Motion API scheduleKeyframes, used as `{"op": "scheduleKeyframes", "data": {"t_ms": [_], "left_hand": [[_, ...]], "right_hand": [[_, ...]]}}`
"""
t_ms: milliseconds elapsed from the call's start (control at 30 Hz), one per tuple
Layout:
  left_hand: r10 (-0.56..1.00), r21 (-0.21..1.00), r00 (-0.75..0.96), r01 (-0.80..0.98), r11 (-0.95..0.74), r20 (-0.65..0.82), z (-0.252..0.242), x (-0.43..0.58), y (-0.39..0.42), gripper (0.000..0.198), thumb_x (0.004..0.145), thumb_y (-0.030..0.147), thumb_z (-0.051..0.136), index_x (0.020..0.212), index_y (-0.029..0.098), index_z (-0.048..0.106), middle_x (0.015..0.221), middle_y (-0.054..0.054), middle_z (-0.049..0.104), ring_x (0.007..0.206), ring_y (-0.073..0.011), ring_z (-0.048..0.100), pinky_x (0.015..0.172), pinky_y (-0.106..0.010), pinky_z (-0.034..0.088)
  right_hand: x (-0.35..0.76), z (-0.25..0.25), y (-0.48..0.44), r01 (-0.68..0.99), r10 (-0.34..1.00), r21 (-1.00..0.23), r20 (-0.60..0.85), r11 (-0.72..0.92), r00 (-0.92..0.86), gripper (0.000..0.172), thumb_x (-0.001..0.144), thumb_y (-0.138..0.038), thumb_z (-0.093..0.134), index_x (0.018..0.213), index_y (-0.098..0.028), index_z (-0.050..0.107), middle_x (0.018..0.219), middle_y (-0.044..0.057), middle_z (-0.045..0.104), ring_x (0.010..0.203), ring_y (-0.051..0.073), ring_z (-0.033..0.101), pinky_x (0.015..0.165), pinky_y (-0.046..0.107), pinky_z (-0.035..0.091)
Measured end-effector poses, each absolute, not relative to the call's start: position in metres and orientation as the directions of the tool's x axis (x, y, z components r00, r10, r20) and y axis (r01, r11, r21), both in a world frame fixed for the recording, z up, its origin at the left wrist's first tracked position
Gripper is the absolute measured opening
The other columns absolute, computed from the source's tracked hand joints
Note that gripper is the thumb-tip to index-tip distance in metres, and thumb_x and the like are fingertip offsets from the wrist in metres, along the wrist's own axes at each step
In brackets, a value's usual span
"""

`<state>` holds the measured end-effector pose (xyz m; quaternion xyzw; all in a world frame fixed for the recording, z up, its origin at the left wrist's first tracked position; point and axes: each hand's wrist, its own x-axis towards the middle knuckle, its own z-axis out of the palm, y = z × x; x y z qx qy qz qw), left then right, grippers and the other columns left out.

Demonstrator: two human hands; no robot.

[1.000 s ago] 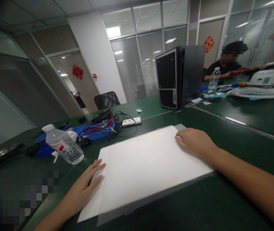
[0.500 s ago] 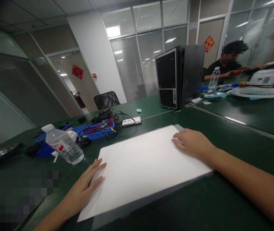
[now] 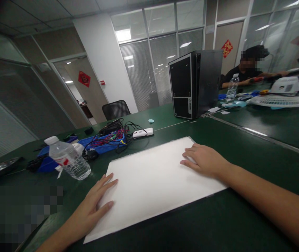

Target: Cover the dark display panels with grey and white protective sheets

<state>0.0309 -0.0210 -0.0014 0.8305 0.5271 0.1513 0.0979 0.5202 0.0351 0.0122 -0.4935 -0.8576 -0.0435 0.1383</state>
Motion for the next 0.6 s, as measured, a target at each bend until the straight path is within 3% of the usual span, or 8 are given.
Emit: {"op": "scheduleKeyframes", "data": {"t_ms": [400, 600], "left_hand": [[0.885, 0.343, 0.417, 0.816, -0.465, 0.208, -0.0034, 0.027, -0.0197, 0.053, 0.096, 0.048, 0.06, 0.146, 0.032, 0.063, 0.167, -0.008, 0.045, 0.157, -0.0418, 0.032, 0.122, -0.069, 0.032], [0.874, 0.239, 0.455, 0.841, -0.485, 0.172, 0.0003, 0.0298, -0.0248, 0.057, 0.099, 0.055, 0.055, 0.152, 0.034, 0.058, 0.172, -0.007, 0.034, 0.159, -0.0415, 0.027, 0.124, -0.07, 0.027]], "right_hand": [[0.5208, 0.0119, 0.0348, 0.842, 0.825, -0.095, 0.284, 0.531, -0.488, 0.054, 0.105, -0.059, 0.042, 0.123, -0.022, 0.078, 0.131, 0.012, 0.074, 0.119, 0.031, 0.067, 0.104, 0.053, 0.052], [0.5209, 0.0129, 0.0345, 0.829, 0.808, -0.088, 0.301, 0.552, -0.506, 0.052, 0.105, -0.057, 0.043, 0.12, -0.022, 0.079, 0.127, 0.012, 0.075, 0.114, 0.031, 0.069, 0.101, 0.053, 0.053]]}}
